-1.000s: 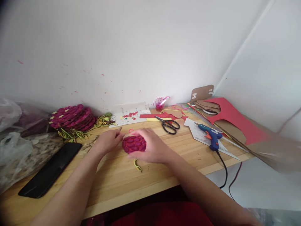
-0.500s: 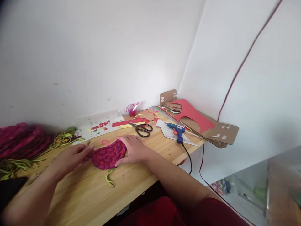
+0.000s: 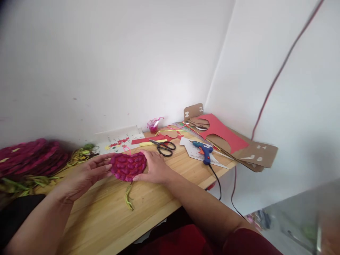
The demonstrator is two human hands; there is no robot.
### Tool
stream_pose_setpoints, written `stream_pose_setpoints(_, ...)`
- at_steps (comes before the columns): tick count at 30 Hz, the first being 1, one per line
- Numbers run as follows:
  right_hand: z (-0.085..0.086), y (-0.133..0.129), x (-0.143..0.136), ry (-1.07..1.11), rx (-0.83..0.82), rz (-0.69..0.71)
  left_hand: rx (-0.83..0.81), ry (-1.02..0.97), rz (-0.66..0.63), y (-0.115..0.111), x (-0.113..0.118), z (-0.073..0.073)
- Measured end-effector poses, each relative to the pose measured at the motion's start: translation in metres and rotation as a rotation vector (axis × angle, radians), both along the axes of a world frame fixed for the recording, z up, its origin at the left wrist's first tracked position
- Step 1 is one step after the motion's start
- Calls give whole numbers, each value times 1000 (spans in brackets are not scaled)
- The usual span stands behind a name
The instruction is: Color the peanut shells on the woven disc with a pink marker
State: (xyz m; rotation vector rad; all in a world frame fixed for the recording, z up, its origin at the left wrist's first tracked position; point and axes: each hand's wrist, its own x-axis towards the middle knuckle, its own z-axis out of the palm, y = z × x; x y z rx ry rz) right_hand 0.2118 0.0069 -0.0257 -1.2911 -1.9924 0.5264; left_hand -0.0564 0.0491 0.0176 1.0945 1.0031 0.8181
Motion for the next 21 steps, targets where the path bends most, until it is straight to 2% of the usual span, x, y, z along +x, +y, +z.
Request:
stream_pose_setpoints(4,-4,-1,2,-17,42,-30,17,-29,-102,-6,5,-2)
stream_pose_setpoints(7,-8,4,4,-25,50,-34,-4,-61,-73,-4,7,-4)
stream_pose_setpoints(9,-11,7,5,8,34,-45,4,-76,-1,0,5,-3)
stream_pose_setpoints(11,-13,9,5,39,3,-86,29,-93,104,4,-3,1)
stream_pose_setpoints(14,-14,10,5,50,-58,-155,154,-217,383,9,-25,14)
stream_pose_setpoints(17,-12,11,5,30,-66,-167,304,-305,684,14,-63,36)
stream_pose_setpoints(21,-8,12,3,-24,-48,-184,337,-162,922,28,-124,66)
